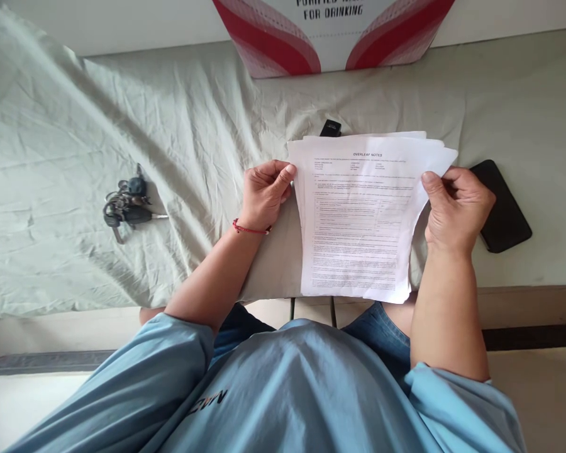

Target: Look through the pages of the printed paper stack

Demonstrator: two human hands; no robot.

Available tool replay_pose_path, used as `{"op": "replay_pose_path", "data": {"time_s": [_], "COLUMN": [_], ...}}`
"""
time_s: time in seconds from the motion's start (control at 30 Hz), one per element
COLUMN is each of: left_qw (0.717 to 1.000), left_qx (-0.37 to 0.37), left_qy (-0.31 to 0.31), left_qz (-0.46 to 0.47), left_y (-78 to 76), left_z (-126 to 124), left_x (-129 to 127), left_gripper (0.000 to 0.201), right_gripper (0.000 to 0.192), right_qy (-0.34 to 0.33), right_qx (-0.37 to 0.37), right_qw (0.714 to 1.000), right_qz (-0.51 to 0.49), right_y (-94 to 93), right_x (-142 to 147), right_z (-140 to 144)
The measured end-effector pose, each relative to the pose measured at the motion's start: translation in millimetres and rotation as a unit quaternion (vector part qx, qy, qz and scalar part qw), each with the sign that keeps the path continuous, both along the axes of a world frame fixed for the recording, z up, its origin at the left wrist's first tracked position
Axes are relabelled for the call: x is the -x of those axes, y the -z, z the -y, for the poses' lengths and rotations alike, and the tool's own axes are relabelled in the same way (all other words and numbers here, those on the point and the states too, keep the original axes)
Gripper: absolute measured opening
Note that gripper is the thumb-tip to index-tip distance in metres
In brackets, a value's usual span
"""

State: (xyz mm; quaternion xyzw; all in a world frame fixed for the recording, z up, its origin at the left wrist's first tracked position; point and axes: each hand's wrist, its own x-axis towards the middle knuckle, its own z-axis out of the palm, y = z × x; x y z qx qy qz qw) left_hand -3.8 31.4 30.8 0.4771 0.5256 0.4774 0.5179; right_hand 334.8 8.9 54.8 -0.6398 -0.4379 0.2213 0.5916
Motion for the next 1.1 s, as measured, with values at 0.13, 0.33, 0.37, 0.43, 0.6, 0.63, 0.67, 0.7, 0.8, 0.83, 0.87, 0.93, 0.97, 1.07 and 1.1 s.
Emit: {"op": "replay_pose_path", "data": {"time_s": [0.13,0.33,0.37,0.43,0.6,0.63,0.67,0.7,0.8,0.83,0.87,0.93,0.97,1.07,1.1], "left_qw": [1.000,1.000,1.000,1.000,0.999,0.998,0.998,0.997,0.994,0.994,0.994,0.994,0.995,0.995,0.994], "left_qx": [-0.005,-0.012,-0.010,-0.016,-0.044,-0.047,-0.051,-0.057,-0.068,-0.068,-0.066,-0.059,-0.057,-0.053,-0.054], "left_qy": [-0.003,0.000,-0.001,-0.001,0.003,0.005,0.006,0.008,0.010,0.011,0.013,0.018,0.019,0.019,0.019], "left_qz": [-0.006,-0.002,-0.006,-0.006,0.027,0.035,0.044,0.054,0.079,0.083,0.084,0.085,0.085,0.087,0.089], "left_y": [3.2,6.2,6.3,6.6,10.2,11.4,12.7,13.9,16.5,16.7,16.5,15.3,14.4,11.5,10.5], "left_z": [-0.2,0.2,0.3,0.5,0.3,0.1,-0.2,-0.4,-0.6,-0.5,-0.4,-0.1,0.0,0.2,0.2], "left_x": [0.0,1.1,1.3,1.6,1.7,1.5,1.2,0.9,0.2,0.1,0.0,-0.1,-0.1,-0.5,-0.7], "left_gripper": [0.050,0.048,0.048,0.050,0.063,0.065,0.066,0.066,0.063,0.063,0.063,0.065,0.066,0.067,0.067], "right_gripper": [0.037,0.035,0.036,0.033,0.033,0.039,0.047,0.052,0.059,0.059,0.059,0.059,0.060,0.060,0.060], "right_qy": [0.003,0.016,0.015,0.007,0.021,0.030,0.039,0.037,0.014,0.007,0.001,-0.002,-0.001,0.003,0.004], "right_qx": [-0.017,0.014,0.017,0.013,-0.043,-0.069,-0.104,-0.124,-0.156,-0.159,-0.160,-0.158,-0.156,-0.148,-0.143], "right_qw": [1.000,1.000,1.000,1.000,0.999,0.997,0.993,0.990,0.986,0.986,0.986,0.987,0.987,0.989,0.989], "right_qz": [-0.022,-0.003,0.000,-0.009,0.007,0.030,0.049,0.060,0.051,0.043,0.037,0.030,0.027,0.024,0.026], "right_y": [1.6,-5.8,-6.7,-6.9,5.9,9.9,13.7,17.0,22.3,22.5,22.1,20.6,19.7,17.7,17.2], "right_x": [4.2,11.5,12.2,12.6,5.4,2.8,0.4,-1.7,-4.0,-3.4,-2.2,0.8,2.2,5.2,5.9], "right_z": [-2.3,-1.3,-0.8,-0.3,-5.4,-7.0,-8.3,-9.3,-9.8,-9.4,-8.8,-8.0,-7.7,-7.1,-6.9]}}
